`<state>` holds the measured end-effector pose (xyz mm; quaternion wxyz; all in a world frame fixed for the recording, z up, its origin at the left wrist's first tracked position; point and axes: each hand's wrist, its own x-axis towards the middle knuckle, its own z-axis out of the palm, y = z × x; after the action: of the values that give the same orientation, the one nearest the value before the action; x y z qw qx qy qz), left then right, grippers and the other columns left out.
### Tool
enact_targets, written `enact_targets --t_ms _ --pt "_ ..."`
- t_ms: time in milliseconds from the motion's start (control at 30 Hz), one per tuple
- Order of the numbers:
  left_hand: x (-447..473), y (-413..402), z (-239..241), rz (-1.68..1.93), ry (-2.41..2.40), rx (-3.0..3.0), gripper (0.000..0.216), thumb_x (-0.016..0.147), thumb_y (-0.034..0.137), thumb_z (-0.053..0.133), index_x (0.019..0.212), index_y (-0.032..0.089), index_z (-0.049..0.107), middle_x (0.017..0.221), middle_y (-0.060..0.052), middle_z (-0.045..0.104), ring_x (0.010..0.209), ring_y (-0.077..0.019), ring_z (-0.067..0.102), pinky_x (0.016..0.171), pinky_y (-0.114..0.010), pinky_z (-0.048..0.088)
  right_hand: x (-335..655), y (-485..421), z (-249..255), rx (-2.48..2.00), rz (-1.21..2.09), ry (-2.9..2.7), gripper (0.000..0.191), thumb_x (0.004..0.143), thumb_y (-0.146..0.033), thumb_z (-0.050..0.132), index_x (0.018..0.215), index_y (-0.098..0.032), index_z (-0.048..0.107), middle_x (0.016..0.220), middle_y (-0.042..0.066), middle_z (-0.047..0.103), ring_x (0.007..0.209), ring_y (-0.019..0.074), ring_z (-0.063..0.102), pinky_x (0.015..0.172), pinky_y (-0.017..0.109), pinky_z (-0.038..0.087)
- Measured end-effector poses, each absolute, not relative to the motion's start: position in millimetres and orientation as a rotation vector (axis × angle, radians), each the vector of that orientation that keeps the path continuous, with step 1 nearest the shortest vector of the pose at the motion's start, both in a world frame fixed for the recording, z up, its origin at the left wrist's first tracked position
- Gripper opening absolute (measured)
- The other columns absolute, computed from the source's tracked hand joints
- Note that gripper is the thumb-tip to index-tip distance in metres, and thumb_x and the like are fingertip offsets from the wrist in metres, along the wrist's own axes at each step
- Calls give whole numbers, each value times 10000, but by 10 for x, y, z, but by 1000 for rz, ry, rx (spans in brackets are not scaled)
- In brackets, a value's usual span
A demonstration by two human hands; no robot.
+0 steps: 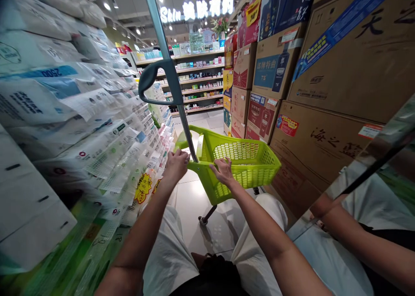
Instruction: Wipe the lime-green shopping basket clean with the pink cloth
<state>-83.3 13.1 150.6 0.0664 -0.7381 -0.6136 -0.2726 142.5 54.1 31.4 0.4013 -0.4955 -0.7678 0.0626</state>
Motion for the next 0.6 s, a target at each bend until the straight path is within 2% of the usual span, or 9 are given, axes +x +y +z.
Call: enact_targets --t_ms 167,300,400,600 --pt "-1087 173 1606 -747 -1914 -2148 379 802 41 556 1081 199 756 1169 -155 668 1057 -307 555 1017 -510 449 1531 526 265 -1274 188 -1844 452 1031 -549 320 826 -238 574 899 40 679 1011 235 574 1114 442 240" --pt "-737 -28 1363 -880 -1748 -2195 384 818 26 543 1073 222 752 1146 -155 673 1095 -338 518 956 -520 468 1561 515 229 -1291 183 -1800 427 1034 -534 329 819 -243 555 932 61 691 1050 252 554 1080 424 263" --pt "-441 -167 1251 -920 -1563 -2357 325 812 42 567 1014 220 748 1101 -152 657 1117 -337 488 972 -500 460 1597 501 221 -1333 168 -1820 413 1042 -511 322 847 -244 570 960 67 698 1071 255 549 1067 414 269" --pt "-620 -47 1518 -792 -1726 -2301 277 835 39 545 946 208 734 1002 -130 693 991 -301 518 898 -452 468 1559 498 208 -1331 189 -1826 392 1043 -475 344 837 -236 576 952 55 694 1069 246 549 1041 401 282"
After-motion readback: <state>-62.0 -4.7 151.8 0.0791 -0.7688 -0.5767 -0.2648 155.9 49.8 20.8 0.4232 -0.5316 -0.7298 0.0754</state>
